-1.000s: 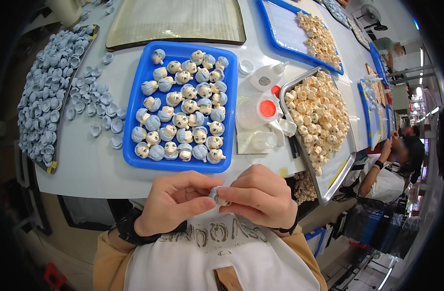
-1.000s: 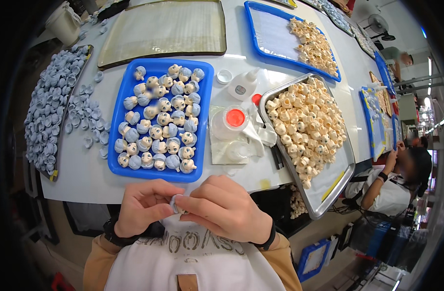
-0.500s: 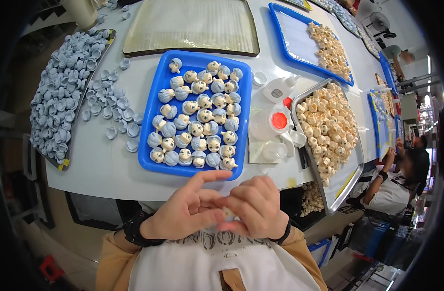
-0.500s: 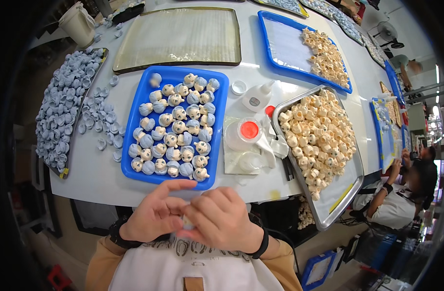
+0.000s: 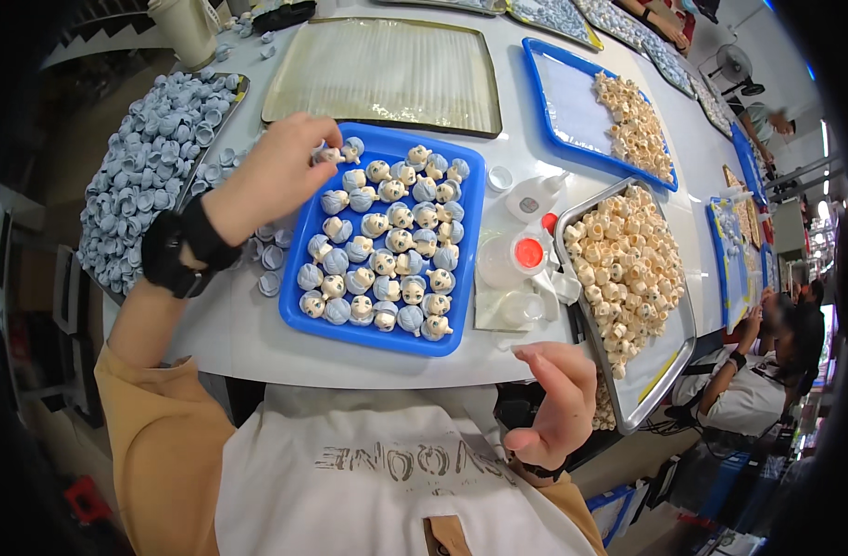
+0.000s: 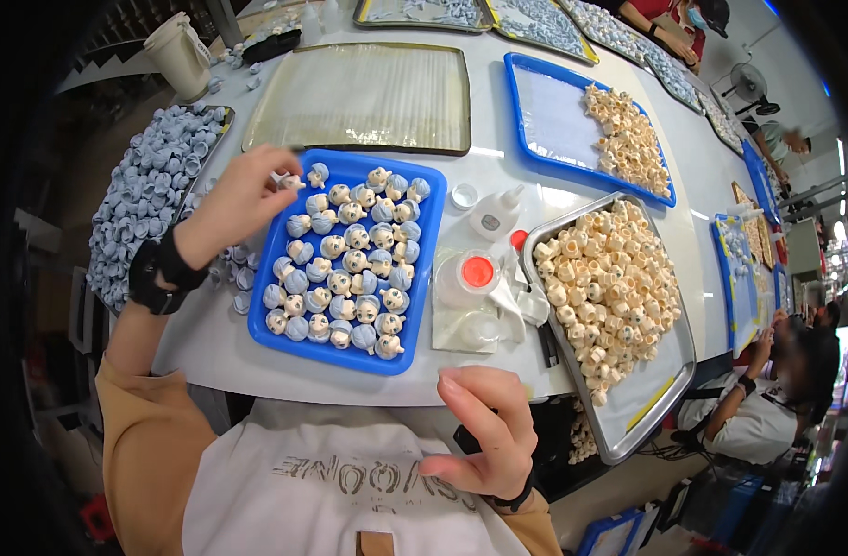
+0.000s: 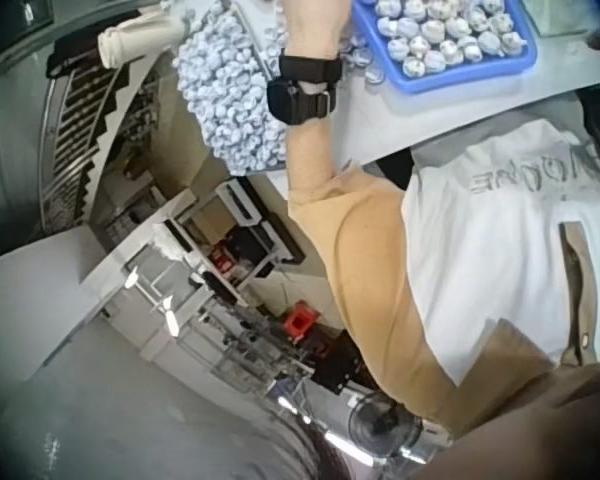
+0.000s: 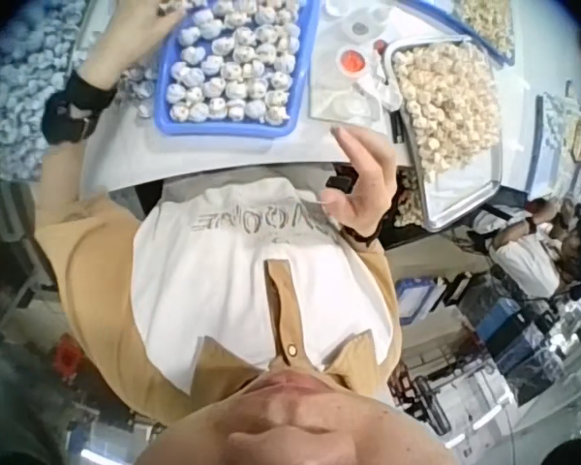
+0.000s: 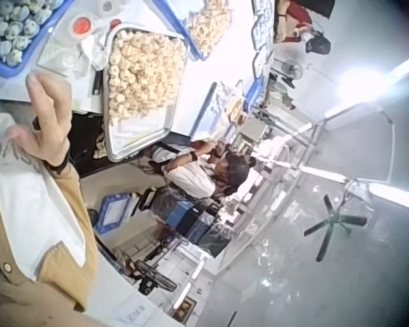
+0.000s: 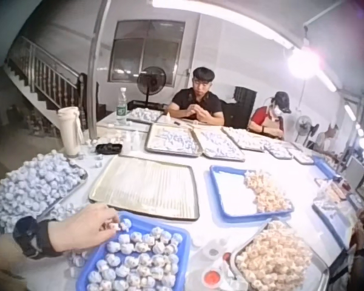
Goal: The person repeatedly picks up small blue and white plastic components from a tray, applies a substance from a squeeze bottle, and joins them together by hand. The assembled items are placed into a blue tray on the table. The process is repetitive and involves handling small parts one at a time.
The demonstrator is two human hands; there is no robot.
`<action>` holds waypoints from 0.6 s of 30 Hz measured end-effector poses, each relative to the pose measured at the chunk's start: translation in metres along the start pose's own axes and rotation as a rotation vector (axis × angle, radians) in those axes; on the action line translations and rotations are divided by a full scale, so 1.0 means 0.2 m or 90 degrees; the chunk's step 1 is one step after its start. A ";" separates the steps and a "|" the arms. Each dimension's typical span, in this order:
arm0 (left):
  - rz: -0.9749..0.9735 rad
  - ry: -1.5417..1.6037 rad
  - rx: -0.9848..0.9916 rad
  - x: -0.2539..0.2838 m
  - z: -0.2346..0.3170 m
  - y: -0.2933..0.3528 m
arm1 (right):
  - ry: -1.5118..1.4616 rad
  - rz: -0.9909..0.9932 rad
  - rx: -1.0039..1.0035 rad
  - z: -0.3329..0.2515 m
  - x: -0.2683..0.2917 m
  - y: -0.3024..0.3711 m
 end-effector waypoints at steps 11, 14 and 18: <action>0.036 -0.021 -0.021 -0.05 0.08 0.07 | 0.000 0.001 -0.072 0.02 0.01 0.04; 0.024 0.057 0.049 0.10 0.14 0.20 | 0.007 0.047 -0.082 0.02 0.03 0.04; -0.026 -0.087 0.132 0.22 -0.01 0.53 | 0.004 0.078 -0.094 0.06 0.04 0.07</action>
Point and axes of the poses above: each hand's wrist, its own y-axis away from the middle knuckle, its own x-axis out of the back of the hand, z = x × y, the point moved 4 cm from there along -y, towards the middle knuckle, and after that the axes turned 5 degrees about -z, right-handed, at the moved point
